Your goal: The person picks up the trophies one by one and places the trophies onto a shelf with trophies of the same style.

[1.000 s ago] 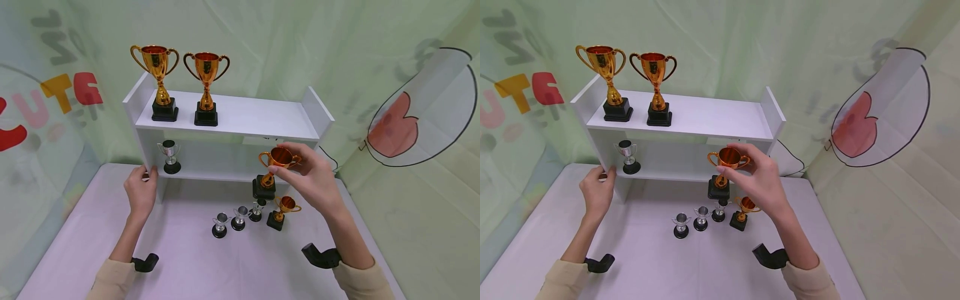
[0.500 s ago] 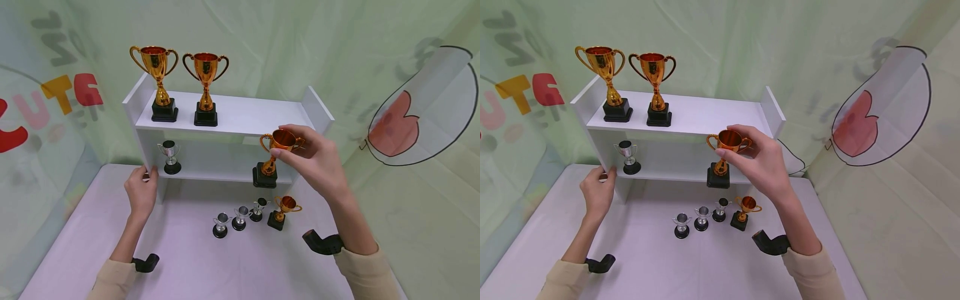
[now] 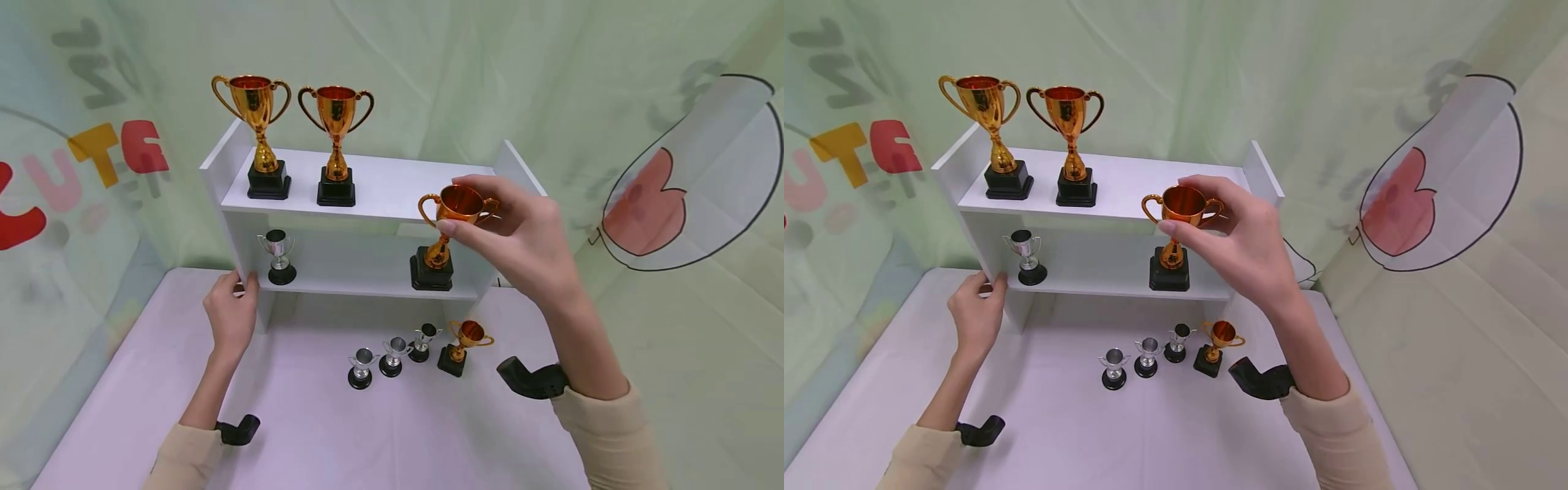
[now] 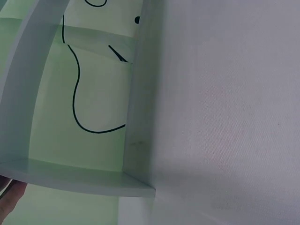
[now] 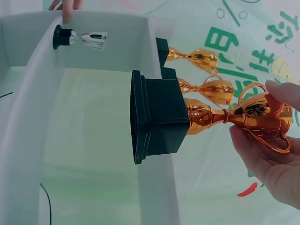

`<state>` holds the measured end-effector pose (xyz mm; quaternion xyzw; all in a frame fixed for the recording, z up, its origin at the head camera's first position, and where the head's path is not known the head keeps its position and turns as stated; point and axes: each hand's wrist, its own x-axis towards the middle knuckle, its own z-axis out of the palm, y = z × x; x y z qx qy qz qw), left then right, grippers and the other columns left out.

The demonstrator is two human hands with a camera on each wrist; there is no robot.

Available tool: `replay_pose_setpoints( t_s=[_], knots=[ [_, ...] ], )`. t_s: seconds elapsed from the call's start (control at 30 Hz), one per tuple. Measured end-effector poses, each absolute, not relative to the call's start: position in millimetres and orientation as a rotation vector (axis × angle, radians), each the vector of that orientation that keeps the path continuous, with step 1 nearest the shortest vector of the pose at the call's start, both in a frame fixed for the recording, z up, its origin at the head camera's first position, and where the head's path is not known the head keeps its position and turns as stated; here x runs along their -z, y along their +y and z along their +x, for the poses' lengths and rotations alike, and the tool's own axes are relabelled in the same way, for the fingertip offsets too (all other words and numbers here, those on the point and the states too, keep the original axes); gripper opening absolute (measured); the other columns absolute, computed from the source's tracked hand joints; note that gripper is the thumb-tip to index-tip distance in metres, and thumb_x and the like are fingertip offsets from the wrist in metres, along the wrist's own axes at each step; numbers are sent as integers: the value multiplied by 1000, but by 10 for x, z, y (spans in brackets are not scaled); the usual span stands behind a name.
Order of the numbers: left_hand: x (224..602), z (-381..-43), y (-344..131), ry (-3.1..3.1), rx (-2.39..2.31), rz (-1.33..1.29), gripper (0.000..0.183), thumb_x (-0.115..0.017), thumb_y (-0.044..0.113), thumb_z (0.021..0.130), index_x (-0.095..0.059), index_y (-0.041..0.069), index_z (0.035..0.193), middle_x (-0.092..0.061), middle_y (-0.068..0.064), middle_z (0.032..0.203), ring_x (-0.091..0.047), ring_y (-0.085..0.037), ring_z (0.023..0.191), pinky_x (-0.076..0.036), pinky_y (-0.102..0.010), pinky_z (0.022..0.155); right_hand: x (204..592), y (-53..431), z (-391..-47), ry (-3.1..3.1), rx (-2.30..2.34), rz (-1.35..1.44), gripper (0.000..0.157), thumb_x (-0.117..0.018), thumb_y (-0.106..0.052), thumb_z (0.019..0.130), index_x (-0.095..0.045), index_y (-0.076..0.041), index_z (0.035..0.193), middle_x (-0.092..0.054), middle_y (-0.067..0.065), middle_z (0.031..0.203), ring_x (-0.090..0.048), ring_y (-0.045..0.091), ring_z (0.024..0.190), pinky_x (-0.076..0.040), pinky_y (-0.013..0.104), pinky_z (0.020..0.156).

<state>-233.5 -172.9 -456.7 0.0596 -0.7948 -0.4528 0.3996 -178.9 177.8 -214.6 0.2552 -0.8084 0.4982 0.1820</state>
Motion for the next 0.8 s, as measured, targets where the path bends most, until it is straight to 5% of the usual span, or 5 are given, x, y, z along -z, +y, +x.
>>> replay_pose_setpoints(
  t_s=[0.8],
  knots=[
    [4564,-2341,-1748,-2025,1155,143,13,-65,5,94,-73,-5,92,-70,-24,83,-71,-38,80,-39,-1,71,1641,1481,-2018,-2293,-1427,592,39,-81,-17,87,-72,-11,124,-75,5,104,-72,19,96,-55,23,90]
  ],
)
